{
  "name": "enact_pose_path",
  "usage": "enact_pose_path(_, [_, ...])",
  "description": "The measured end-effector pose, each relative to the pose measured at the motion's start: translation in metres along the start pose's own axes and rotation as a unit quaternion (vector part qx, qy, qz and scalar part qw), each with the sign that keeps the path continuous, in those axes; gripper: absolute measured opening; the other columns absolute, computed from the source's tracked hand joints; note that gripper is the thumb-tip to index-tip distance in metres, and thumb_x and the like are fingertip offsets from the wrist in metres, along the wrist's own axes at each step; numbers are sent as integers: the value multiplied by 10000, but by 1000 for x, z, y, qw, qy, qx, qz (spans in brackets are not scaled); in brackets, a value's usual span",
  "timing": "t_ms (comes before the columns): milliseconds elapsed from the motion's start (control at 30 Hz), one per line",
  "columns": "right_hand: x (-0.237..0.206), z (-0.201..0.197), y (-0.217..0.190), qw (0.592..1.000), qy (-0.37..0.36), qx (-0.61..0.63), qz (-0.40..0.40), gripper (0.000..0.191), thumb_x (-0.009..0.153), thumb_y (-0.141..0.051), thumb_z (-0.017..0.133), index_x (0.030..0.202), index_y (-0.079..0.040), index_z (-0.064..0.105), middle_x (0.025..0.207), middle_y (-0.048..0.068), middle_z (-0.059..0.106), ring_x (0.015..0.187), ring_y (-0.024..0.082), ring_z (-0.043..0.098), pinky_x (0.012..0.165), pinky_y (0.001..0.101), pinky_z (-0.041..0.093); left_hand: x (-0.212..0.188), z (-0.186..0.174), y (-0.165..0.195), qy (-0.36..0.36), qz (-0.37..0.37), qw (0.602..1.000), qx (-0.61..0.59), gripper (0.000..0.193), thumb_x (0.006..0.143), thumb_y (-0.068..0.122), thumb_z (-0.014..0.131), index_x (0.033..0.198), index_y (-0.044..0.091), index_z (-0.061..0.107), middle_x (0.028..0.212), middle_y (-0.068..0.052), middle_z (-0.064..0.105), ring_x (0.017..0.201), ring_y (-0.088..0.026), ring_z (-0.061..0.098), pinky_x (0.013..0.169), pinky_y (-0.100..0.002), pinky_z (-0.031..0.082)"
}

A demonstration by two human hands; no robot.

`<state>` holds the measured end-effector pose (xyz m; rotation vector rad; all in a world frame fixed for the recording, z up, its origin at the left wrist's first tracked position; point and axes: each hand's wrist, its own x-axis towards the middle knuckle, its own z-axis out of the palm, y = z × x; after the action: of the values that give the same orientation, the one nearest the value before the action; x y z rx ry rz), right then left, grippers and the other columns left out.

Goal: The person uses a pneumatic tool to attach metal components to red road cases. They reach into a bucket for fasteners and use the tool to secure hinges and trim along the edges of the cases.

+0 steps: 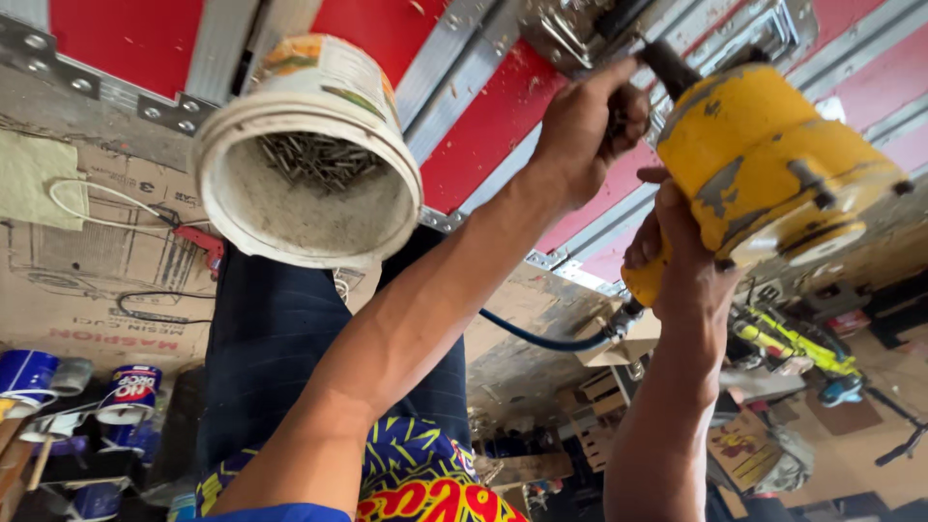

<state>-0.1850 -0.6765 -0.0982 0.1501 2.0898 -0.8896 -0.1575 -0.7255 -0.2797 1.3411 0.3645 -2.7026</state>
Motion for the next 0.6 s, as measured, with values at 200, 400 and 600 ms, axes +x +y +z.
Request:
enact_pose_path(200, [-1,15,-20,997,29,-24,61,251,1016,-241,661,1140,-25,696,622,-9,458,517,114,480,505,293,436,-24,5,16,-14,10,997,79,267,974,253,568,777,77,608,604,-39,633,514,-129,566,468,-275,426])
enact_pose_path(400, [12,15,-22,997,-2,-53,65,199,1009,-226,698,1053,-36,656,616,-5,480,510,123,492,494,304,433,-71,-28,23,11,-1,985,173,285,945,167,540,1119,5,698,690,-71,660,574,-132,591,521,-268,470])
enact_pose_path(600, [17,16,-24,996,3,-38,79,213,975,-213,726,991,-61,578,618,2,505,499,132,509,476,313,454,-93,-57,27,-35,42,984,172,265,982,60,449,1088,-52,664,919,-116,713,781,-170,693,690,-316,586])
